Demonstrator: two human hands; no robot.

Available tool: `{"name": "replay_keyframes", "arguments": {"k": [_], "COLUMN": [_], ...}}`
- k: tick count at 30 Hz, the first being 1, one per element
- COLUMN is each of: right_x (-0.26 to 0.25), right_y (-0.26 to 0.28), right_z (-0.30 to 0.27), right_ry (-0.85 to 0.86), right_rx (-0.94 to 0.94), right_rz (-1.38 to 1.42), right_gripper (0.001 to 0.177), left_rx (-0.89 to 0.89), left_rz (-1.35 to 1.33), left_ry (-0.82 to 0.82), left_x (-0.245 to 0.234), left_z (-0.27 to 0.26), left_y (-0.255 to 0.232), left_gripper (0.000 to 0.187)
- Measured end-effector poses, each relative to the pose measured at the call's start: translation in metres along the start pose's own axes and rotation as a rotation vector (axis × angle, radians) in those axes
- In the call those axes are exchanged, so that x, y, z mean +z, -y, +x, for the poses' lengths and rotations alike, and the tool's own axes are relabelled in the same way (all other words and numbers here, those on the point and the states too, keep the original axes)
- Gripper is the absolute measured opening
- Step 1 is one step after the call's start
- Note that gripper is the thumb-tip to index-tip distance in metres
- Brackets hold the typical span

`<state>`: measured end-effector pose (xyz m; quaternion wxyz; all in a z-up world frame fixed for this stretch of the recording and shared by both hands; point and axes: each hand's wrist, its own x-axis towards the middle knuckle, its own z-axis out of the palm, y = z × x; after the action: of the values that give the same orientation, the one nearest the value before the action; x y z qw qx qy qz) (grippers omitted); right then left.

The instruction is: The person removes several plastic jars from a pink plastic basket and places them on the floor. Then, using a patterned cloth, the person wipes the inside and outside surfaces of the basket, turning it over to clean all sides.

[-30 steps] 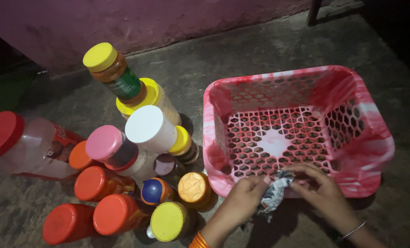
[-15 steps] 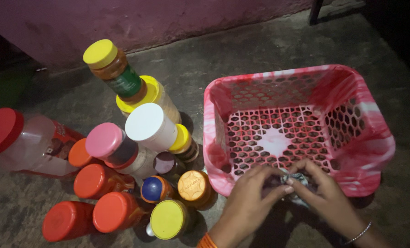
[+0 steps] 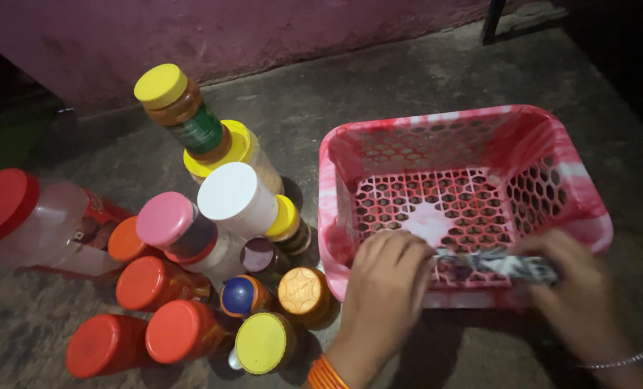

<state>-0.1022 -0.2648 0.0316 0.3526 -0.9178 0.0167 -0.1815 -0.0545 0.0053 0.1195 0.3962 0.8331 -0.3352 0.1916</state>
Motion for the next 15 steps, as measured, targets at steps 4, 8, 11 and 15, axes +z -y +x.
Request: {"name": "replay_keyframes", "arguments": {"k": [4, 8, 11, 15], "right_x": [-0.010, 0.015, 0.026, 0.045], "right_y": [-0.023, -0.041, -0.036, -0.011], "right_z": [-0.024, -0.044, -0.065, -0.049], "right_ry": [-0.005, 0.430, 0.366, 0.326], "right_rx": [-0.181, -0.396, -0.243, -0.314], "right_rz": [-0.299, -0.218, -0.319, -0.290], "right_gripper": [0.040, 0.056, 0.068, 0.075], "left_rx": [0.125, 0.134, 0.079, -0.096], "left_rz": [-0.002, 0.027, 0.024, 0.186], "left_ry": [0.092, 0.327, 0.308, 0.447], "left_x": [0.008, 0.009, 0.010, 0.010], "left_z": [0.000, -0.025, -0.053, -0.075], "left_y": [-0.002, 0.015, 0.037, 0.066], "left_gripper": [0.018, 0.023, 0.037, 0.043]}}
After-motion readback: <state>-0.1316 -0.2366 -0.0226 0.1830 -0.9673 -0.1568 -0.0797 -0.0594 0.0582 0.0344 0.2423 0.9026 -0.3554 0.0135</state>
